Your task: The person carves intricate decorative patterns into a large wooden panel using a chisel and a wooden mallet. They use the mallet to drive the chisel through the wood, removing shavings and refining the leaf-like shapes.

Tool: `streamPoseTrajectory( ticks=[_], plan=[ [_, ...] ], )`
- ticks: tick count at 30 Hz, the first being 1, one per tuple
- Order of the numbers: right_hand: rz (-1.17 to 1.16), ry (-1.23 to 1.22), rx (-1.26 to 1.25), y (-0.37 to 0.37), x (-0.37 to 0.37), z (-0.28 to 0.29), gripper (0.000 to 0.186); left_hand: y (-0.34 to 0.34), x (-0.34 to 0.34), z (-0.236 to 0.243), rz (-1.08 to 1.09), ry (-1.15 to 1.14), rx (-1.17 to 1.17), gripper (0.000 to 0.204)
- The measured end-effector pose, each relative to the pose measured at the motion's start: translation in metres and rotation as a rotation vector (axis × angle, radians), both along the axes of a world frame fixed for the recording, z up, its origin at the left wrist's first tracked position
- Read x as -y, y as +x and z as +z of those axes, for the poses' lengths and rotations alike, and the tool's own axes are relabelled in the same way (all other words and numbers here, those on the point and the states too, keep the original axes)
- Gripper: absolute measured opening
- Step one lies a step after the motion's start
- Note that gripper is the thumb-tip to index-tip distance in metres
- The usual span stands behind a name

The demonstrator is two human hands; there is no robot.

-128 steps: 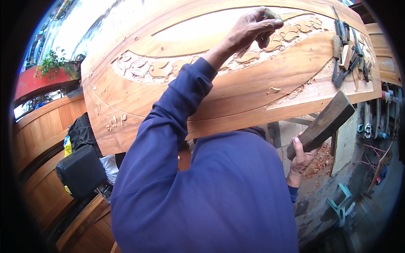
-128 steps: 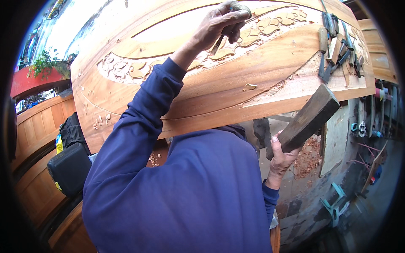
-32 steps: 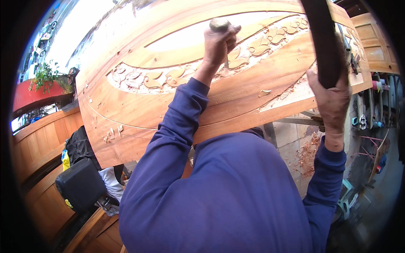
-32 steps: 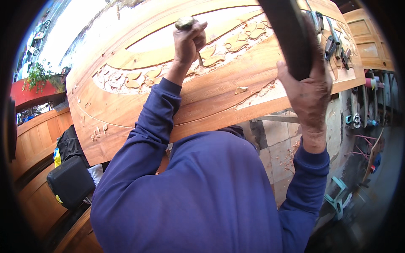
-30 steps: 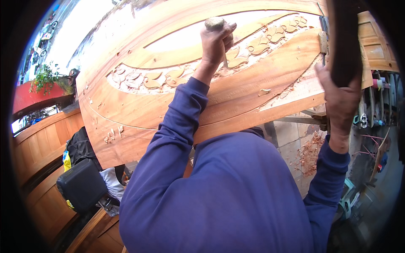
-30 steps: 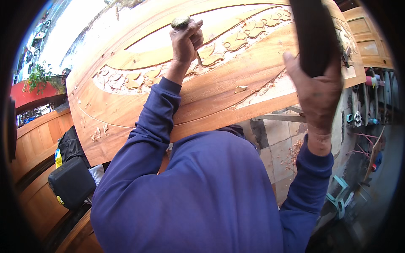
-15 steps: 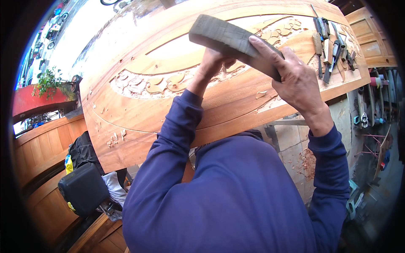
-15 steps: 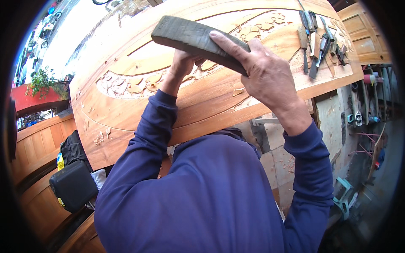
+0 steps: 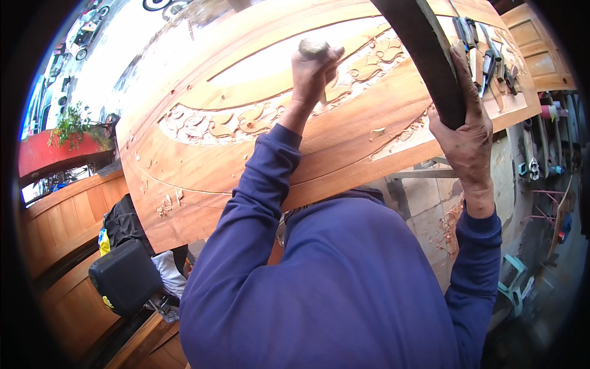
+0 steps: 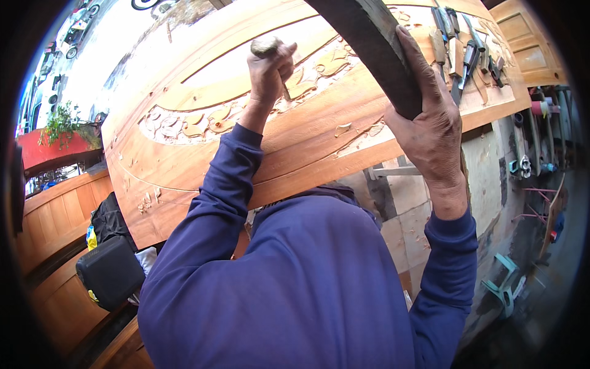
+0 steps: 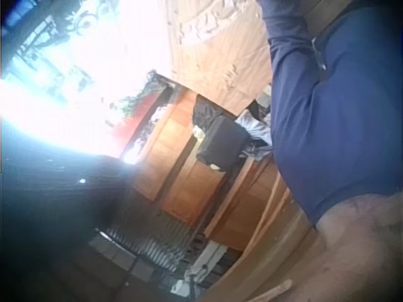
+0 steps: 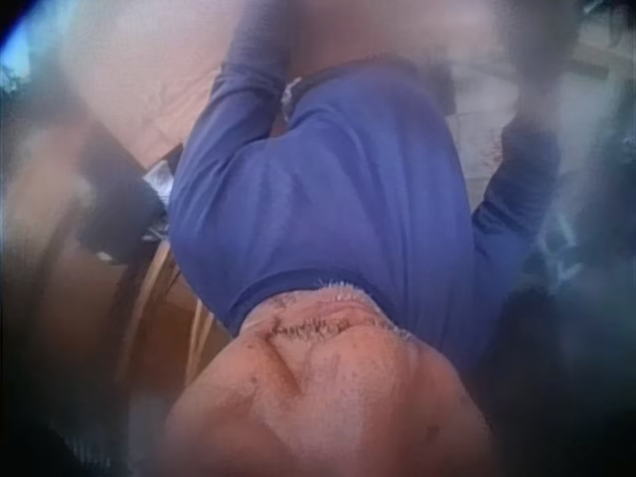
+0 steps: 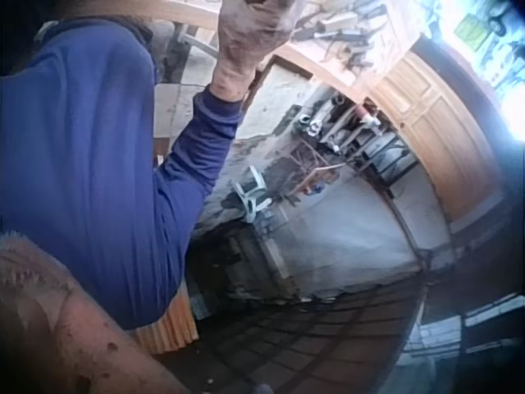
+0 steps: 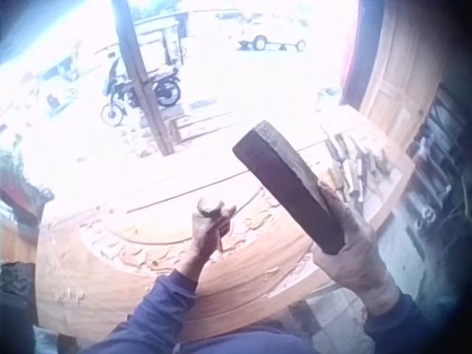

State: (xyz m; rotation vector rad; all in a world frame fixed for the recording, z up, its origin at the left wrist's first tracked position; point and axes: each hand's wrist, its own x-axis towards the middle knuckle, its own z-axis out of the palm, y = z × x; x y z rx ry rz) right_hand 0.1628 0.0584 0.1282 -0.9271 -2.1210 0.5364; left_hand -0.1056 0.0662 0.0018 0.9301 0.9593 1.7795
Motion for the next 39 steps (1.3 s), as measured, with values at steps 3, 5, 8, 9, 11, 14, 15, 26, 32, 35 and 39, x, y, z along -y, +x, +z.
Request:
streamPoseTrajectory(
  ticks=[3, 5, 8, 9, 11, 14, 15, 26, 32, 35, 39],
  plan=[
    [-0.016, -0.029, -0.02, 0.005, 0.003, 0.004, 0.088, -0.004, -0.001, -0.004, 0.092, -0.012, 0.105, 0.027],
    [-0.032, -0.097, -0.104, 0.007, 0.004, 0.014, 0.082, 0.002, 0.002, -0.004, 0.128, 0.001, 0.069, 0.028],
    [-0.022, -0.064, -0.223, -0.002, -0.005, 0.037, 0.055, 0.005, 0.007, -0.011, 0.131, 0.052, 0.034, 0.026],
    [-0.013, -0.03, -0.26, -0.007, -0.009, 0.046, 0.044, 0.007, 0.011, -0.013, 0.143, 0.063, 0.02, 0.026],
    [0.028, 0.078, -0.339, -0.018, -0.015, 0.033, 0.053, 0.012, 0.013, -0.017, 0.147, 0.085, -0.05, 0.023],
    [0.162, 0.235, -0.079, -0.035, -0.032, -0.02, 0.071, 0.019, 0.005, -0.019, 0.174, 0.087, -0.133, 0.021],
    [0.146, 0.213, 0.217, -0.03, -0.028, -0.015, 0.079, 0.028, 0.004, -0.017, 0.163, 0.145, -0.004, 0.02],
    [0.075, 0.046, 0.262, -0.008, 0.0, -0.023, 0.095, -0.027, 0.014, -0.026, 0.214, 0.052, 0.229, 0.037],
    [-0.005, -0.119, 0.112, 0.011, 0.001, -0.028, 0.088, 0.008, 0.007, -0.006, 0.169, -0.052, 0.081, 0.03],
    [-0.003, -0.12, 0.081, 0.011, -0.005, -0.018, 0.089, 0.008, 0.006, -0.006, 0.233, -0.032, 0.067, 0.029],
    [0.007, -0.08, -0.081, -0.001, -0.016, -0.005, 0.09, 0.024, 0.001, -0.009, 0.233, 0.023, -0.082, 0.027]
  ],
)
